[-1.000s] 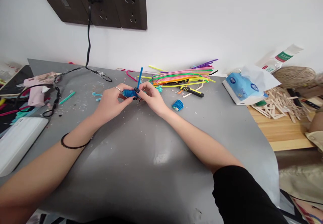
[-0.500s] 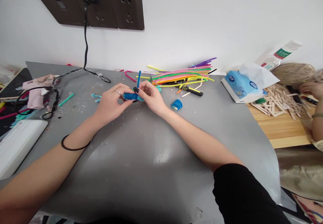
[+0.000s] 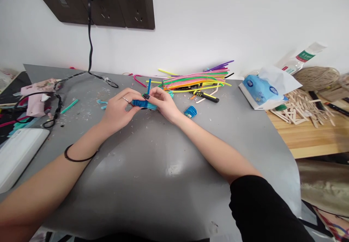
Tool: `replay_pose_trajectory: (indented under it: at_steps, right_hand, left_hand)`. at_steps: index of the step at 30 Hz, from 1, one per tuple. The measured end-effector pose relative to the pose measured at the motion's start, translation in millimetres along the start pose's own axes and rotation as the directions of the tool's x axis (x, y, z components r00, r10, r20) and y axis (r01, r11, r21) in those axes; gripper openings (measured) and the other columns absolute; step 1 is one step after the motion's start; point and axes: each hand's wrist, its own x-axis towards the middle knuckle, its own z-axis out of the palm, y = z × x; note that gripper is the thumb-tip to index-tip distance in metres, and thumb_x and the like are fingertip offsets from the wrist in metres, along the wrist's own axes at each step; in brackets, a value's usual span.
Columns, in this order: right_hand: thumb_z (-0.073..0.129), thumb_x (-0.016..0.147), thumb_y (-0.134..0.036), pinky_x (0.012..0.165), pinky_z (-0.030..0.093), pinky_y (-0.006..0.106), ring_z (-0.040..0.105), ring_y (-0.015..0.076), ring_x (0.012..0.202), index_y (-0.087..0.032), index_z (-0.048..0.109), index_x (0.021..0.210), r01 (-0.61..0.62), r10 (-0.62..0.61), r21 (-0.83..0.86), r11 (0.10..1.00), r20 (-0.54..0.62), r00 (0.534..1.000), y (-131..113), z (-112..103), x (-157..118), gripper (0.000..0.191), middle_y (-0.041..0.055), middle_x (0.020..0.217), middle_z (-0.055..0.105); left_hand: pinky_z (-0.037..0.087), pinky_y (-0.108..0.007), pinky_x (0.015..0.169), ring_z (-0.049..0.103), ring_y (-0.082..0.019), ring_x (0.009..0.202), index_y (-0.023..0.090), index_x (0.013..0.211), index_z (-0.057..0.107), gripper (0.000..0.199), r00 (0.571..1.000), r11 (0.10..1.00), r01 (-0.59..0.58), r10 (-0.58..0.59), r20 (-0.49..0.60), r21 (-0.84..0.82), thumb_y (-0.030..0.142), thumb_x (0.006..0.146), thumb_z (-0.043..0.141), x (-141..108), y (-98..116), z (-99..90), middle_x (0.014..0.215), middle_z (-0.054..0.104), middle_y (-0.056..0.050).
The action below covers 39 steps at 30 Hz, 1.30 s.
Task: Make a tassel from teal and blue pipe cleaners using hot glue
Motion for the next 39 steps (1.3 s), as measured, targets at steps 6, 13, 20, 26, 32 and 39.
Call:
replay_pose_trajectory:
  at_steps: [6,13,20,26,32,39]
  right_hand:
    - [0.094,0.079,-0.031,0.065,0.052,0.024,0.058,0.0109,0.072,-0.020,0.061,0.088,-0.237,0.219,0.200,0.951,0.106,0.970,-10.2,-0.3,-1.9,0.036,-0.0031,0.087,0.062]
    - [0.090,0.083,-0.028,0.063,0.052,0.023,0.056,0.0107,0.070,-0.020,0.059,0.086,-0.241,0.227,0.198,0.950,0.094,0.969,-10.6,2.1,-1.8,0.032,-0.0025,0.086,0.061]
    - [0.096,0.080,-0.036,0.065,0.050,0.024,0.051,0.0104,0.066,-0.020,0.059,0.082,-0.235,0.216,0.152,0.960,0.130,0.968,-13.3,3.0,-2.9,0.040,-0.0043,0.076,0.055]
    - [0.104,0.066,-0.050,0.067,0.049,0.026,0.053,0.0112,0.070,-0.021,0.059,0.084,-0.169,0.158,0.149,0.974,0.082,0.984,-10.0,1.3,-1.4,0.056,-0.0035,0.079,0.058]
    - [0.097,0.071,-0.070,0.074,0.048,0.028,0.054,0.0140,0.080,-0.023,0.057,0.088,0.037,-0.038,-0.065,0.997,-0.001,0.999,2.5,0.1,1.9,0.064,-0.0017,0.086,0.058]
    - [0.084,0.085,-0.075,0.074,0.046,0.030,0.052,0.0149,0.081,-0.024,0.054,0.091,0.221,-0.219,-0.292,0.930,0.043,0.975,5.6,3.9,-1.2,0.060,-0.0017,0.087,0.056]
  left_hand:
    - [0.061,-0.037,0.094,0.075,-0.023,0.104,0.024,0.108,0.071,0.020,0.997,0.996,-0.070,0.071,-0.021,0.046,0.008,0.101,0.061,0.1,-1.0,-0.8,0.110,0.077,-0.006]
    - [0.060,-0.036,0.090,0.075,-0.023,0.100,0.024,0.108,0.068,0.013,0.998,0.998,-0.046,0.047,-0.033,0.054,0.013,0.102,0.063,-1.2,-2.0,-1.5,0.106,0.078,-0.005]
    - [0.060,-0.042,0.097,0.075,-0.025,0.104,0.026,0.105,0.069,0.006,1.000,0.998,-0.011,0.010,0.010,0.069,0.022,0.106,0.064,-0.3,-3.3,-4.0,0.109,0.079,-0.006]
    - [0.064,-0.037,0.088,0.073,-0.024,0.107,0.024,0.119,0.067,0.019,0.996,0.997,0.076,-0.076,0.052,-0.002,0.020,0.101,0.064,1.0,5.4,-3.8,0.115,0.075,-0.006]
    - [0.064,-0.031,0.077,0.074,-0.024,0.110,0.024,0.128,0.063,0.039,0.912,0.904,0.404,-0.387,0.135,-0.143,0.029,0.091,0.074,6.2,14.6,-5.7,0.133,0.073,-0.009]
    - [0.064,-0.039,0.088,0.075,-0.025,0.093,0.022,0.114,0.071,0.034,0.799,0.789,0.592,-0.547,0.250,-0.166,0.043,0.088,0.076,8.7,14.0,-10.8,0.106,0.080,-0.008]
